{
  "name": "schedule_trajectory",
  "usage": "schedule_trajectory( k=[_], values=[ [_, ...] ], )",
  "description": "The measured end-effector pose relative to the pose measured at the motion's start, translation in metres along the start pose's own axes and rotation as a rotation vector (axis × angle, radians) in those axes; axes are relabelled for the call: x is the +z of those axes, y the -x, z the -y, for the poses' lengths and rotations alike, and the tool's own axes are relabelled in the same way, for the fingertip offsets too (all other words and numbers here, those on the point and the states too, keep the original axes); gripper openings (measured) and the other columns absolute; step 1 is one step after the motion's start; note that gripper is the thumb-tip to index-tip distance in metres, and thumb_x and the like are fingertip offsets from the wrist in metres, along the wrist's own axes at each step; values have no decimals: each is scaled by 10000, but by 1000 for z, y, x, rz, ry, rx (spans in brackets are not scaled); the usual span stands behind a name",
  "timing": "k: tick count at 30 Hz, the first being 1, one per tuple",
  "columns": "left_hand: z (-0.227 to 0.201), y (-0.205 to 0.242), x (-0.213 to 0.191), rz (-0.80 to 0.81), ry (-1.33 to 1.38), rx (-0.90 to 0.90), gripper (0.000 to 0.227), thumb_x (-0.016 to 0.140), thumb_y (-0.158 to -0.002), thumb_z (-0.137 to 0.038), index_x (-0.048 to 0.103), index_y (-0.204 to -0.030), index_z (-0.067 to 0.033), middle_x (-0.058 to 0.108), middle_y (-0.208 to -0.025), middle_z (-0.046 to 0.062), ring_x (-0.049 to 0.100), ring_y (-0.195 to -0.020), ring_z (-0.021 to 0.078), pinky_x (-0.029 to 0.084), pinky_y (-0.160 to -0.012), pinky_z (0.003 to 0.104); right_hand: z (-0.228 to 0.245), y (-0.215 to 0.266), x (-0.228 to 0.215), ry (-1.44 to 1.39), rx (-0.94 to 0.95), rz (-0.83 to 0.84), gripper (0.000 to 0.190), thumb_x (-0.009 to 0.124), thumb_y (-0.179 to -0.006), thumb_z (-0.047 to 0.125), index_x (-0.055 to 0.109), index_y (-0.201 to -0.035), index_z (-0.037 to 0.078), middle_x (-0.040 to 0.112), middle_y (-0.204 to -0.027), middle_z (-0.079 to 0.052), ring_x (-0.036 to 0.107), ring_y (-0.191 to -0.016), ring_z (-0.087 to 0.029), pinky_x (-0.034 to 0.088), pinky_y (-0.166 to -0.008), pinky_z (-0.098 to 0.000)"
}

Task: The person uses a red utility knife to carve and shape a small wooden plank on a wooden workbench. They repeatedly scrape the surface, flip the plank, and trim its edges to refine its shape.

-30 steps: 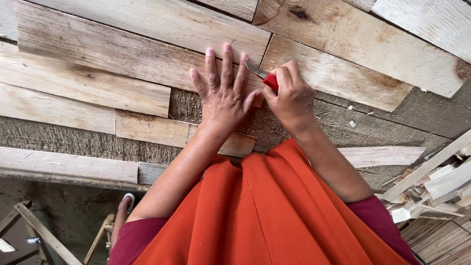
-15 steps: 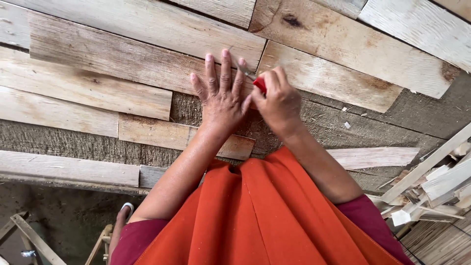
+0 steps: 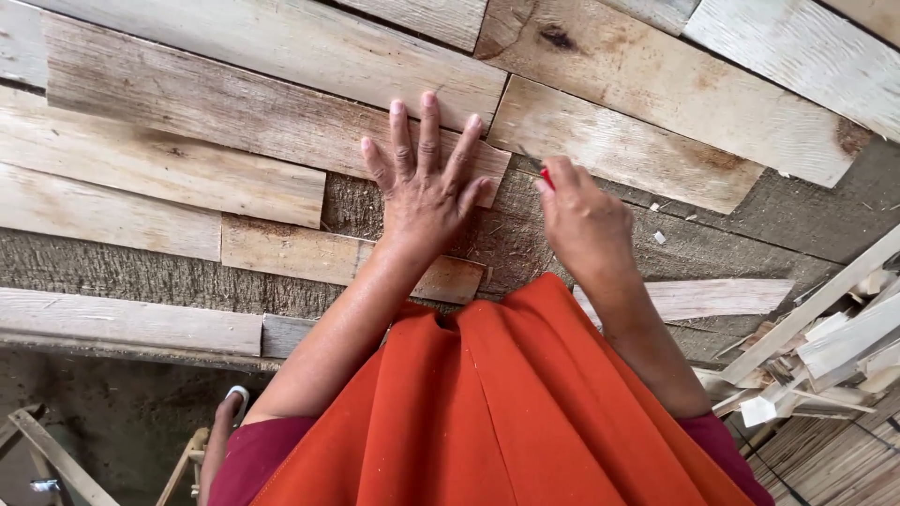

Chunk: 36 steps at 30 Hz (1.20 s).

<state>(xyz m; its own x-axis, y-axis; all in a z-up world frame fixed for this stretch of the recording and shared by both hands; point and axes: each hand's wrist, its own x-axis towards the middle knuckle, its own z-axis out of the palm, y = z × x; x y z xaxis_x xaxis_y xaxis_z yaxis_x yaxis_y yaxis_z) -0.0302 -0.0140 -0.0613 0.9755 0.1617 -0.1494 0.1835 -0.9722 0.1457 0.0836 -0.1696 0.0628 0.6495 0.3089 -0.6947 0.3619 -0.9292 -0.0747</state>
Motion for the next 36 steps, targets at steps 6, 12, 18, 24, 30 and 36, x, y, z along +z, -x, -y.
schedule_trajectory(
  k=[6, 12, 18, 24, 30, 36],
  values=[
    [0, 0, -7, 38, 67, 2, 796, 365, -1145, -799, 74, -1742, -361, -173, -1716, 159, -166, -1568, 459, -185, -1177, 713, 6, -8, 7, 42, -139, -44, 243, 444, -1107, 269, 476, -1282, 104, 661, -956, -66, 676, -616, -262, 631, -533, -435],
    [-1, -15, -53, 325, 332, -61, 701, 387, -1122, -654, 161, -1696, -322, -24, -1695, 173, -42, -1556, 514, -122, -1119, 750, 11, -15, 15, 40, -198, -172, 183, 507, -1077, 257, 492, -1169, 99, 700, -890, -113, 700, -636, -421, 563, -510, -562],
    [-1, -10, -41, 163, 326, -46, 687, 365, -1111, -663, 250, -1687, -308, 47, -1697, 180, 8, -1550, 496, -101, -1130, 736, 13, -17, 11, 41, -168, -133, 184, 504, -1072, 288, 488, -1152, 123, 719, -905, -123, 696, -680, -473, 538, -529, -599],
    [0, -11, -45, 180, 326, -40, 686, 405, -1117, -648, 239, -1686, -303, 49, -1695, 187, 9, -1546, 508, -90, -1128, 748, 12, -16, 11, 53, -211, -175, 190, 520, -1071, 268, 495, -1171, 108, 712, -876, -123, 694, -649, -447, 537, -500, -579],
    [0, -9, -41, 140, 321, -41, 691, 407, -1104, -654, 269, -1682, -301, 81, -1696, 183, 33, -1544, 502, -75, -1130, 745, 21, -18, 8, 85, -167, -87, 170, 490, -1068, 265, 455, -1130, 110, 712, -888, -121, 694, -696, -477, 522, -532, -607],
    [0, -13, -51, 232, 344, -60, 717, 430, -1099, -660, 243, -1694, -307, 29, -1694, 167, 8, -1554, 506, -85, -1134, 750, 30, -19, -16, 106, -179, 65, 119, 399, -1078, 194, 452, -1126, 100, 725, -830, -150, 692, -683, -497, 507, -611, -631]
  ],
)
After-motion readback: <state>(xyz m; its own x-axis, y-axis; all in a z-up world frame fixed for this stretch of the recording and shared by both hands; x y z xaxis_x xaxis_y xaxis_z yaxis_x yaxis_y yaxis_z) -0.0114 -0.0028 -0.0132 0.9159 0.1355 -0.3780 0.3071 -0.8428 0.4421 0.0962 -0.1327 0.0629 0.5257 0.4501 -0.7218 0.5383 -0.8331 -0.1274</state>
